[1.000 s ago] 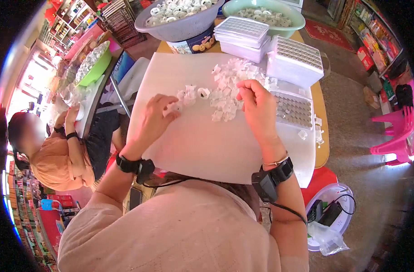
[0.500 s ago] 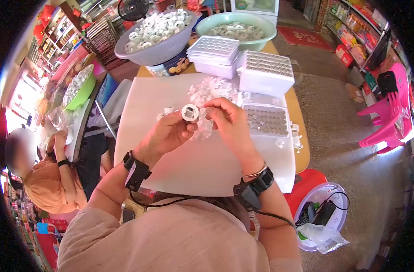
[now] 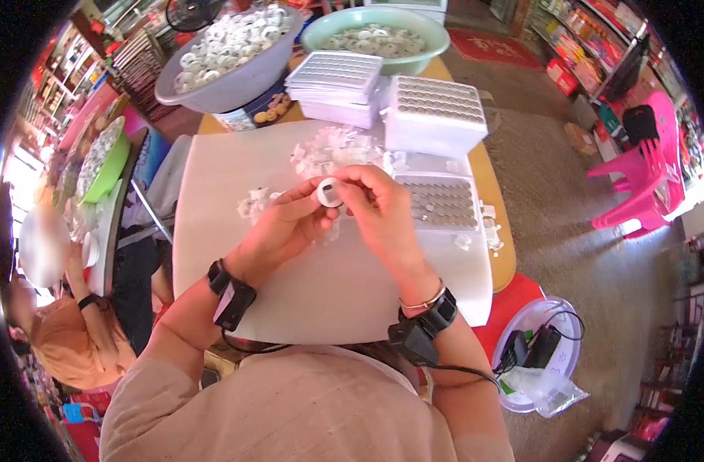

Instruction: Assembling small white plastic components by inserting internal pieces into housings.

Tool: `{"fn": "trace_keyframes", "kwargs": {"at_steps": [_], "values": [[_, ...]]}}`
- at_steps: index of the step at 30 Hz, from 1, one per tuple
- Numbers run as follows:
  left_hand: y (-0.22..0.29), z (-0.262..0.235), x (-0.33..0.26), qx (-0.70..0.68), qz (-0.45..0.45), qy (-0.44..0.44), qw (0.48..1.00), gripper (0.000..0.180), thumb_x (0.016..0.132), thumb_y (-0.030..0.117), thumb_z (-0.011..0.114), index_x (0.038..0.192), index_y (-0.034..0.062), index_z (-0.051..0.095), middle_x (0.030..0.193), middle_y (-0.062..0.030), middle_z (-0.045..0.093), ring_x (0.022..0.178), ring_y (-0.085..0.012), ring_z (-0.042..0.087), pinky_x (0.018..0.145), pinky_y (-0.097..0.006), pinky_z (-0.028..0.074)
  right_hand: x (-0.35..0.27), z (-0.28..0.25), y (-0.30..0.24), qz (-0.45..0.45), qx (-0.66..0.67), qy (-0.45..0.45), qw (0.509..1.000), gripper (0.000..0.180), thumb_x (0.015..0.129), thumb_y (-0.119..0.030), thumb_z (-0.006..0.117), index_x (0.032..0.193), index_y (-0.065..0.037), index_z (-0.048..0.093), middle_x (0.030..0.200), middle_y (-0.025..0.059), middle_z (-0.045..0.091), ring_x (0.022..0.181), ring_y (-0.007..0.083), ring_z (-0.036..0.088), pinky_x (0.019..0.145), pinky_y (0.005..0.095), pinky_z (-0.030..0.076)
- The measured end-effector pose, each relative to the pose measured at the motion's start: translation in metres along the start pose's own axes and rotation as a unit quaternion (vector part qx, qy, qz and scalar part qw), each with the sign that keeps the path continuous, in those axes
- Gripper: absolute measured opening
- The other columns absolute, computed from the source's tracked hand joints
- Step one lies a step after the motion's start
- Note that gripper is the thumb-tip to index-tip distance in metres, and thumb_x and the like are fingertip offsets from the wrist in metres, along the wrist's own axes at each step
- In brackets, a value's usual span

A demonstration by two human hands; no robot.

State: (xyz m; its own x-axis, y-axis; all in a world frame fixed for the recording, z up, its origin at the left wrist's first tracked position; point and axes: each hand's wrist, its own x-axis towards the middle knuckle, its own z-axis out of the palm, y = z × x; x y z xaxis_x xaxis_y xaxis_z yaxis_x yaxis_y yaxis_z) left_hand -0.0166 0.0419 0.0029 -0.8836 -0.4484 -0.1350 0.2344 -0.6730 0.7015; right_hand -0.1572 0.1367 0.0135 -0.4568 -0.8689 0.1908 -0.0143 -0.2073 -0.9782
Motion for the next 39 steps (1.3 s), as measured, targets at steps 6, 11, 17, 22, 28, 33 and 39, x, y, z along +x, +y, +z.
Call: {"fn": "trace_keyframes", "kwargs": {"at_steps": [6,11,17,22,28,33,39], "values": [[0.006,-0.013,-0.007,0.022,-0.042,-0.001,0.999,0.030,0.097,0.016,0.048,0.122,0.0009,0.049,0.096,-0.0071,0.061,0.080,-0.0137,0.059,0.070,-0.026,0.049,0.002,-0.001,0.003,-0.012,-0.053,-0.042,0.998,0.014,0.086,-0.007,0.062,0.098,-0.003,0.068,0.083,0.0010,0.062,0.073,0.0079,0.054,0.065,0.0239,0.044],[0.008,-0.011,-0.007,0.026,0.008,0.028,0.999,0.029,0.097,0.018,0.046,0.120,0.0008,0.050,0.092,-0.0051,0.060,0.075,-0.0108,0.058,0.063,-0.021,0.048,0.009,-0.013,-0.001,-0.154,-0.288,0.172,0.929,0.005,0.083,-0.007,0.063,0.084,-0.006,0.068,0.080,0.0058,0.059,0.072,0.0201,0.057,0.070,0.0319,0.043],[0.015,-0.002,-0.010,0.019,0.000,0.026,0.999,0.028,0.096,0.013,0.048,0.118,-0.0035,0.052,0.092,-0.0058,0.061,0.076,-0.0114,0.059,0.067,-0.023,0.050,0.009,-0.044,0.018,-0.090,-0.620,0.245,0.740,0.004,0.077,-0.012,0.064,0.075,-0.013,0.068,0.079,0.0044,0.059,0.082,0.0263,0.054,0.076,0.0429,0.037],[0.014,-0.004,-0.011,0.013,0.005,0.019,1.000,0.027,0.096,0.013,0.049,0.116,-0.0039,0.054,0.094,-0.0056,0.061,0.077,-0.0112,0.059,0.065,-0.023,0.050,0.009,-0.038,0.019,-0.083,-0.637,0.203,0.739,0.005,0.076,-0.013,0.064,0.074,-0.013,0.069,0.079,0.0048,0.060,0.083,0.0267,0.054,0.077,0.0430,0.038],[0.017,0.001,-0.014,0.035,-0.003,0.042,0.998,0.027,0.096,0.015,0.049,0.117,-0.0014,0.053,0.093,-0.0042,0.060,0.075,-0.0085,0.058,0.063,-0.021,0.049,0.012,-0.039,0.027,-0.082,-0.621,0.181,0.758,0.003,0.074,-0.012,0.064,0.073,-0.011,0.067,0.079,0.0054,0.060,0.083,0.0275,0.054,0.078,0.0425,0.038],[0.017,-0.002,-0.013,0.029,0.000,0.032,0.999,0.026,0.097,0.017,0.049,0.115,-0.0013,0.054,0.090,-0.0047,0.062,0.070,-0.0087,0.060,0.060,-0.020,0.049,0.009,-0.038,0.023,-0.093,-0.660,0.175,0.724,0.003,0.075,-0.012,0.063,0.076,-0.011,0.066,0.079,0.0058,0.061,0.083,0.0274,0.055,0.078,0.0422,0.038],[0.014,-0.005,-0.009,0.018,0.000,0.036,0.999,0.025,0.097,0.018,0.049,0.113,-0.0003,0.055,0.085,-0.0047,0.063,0.066,-0.0093,0.061,0.057,-0.019,0.049,0.010,-0.039,0.026,-0.082,-0.669,0.167,0.720,0.004,0.076,-0.014,0.063,0.078,-0.011,0.066,0.080,0.0061,0.062,0.084,0.0266,0.056,0.078,0.0420,0.038]]}}
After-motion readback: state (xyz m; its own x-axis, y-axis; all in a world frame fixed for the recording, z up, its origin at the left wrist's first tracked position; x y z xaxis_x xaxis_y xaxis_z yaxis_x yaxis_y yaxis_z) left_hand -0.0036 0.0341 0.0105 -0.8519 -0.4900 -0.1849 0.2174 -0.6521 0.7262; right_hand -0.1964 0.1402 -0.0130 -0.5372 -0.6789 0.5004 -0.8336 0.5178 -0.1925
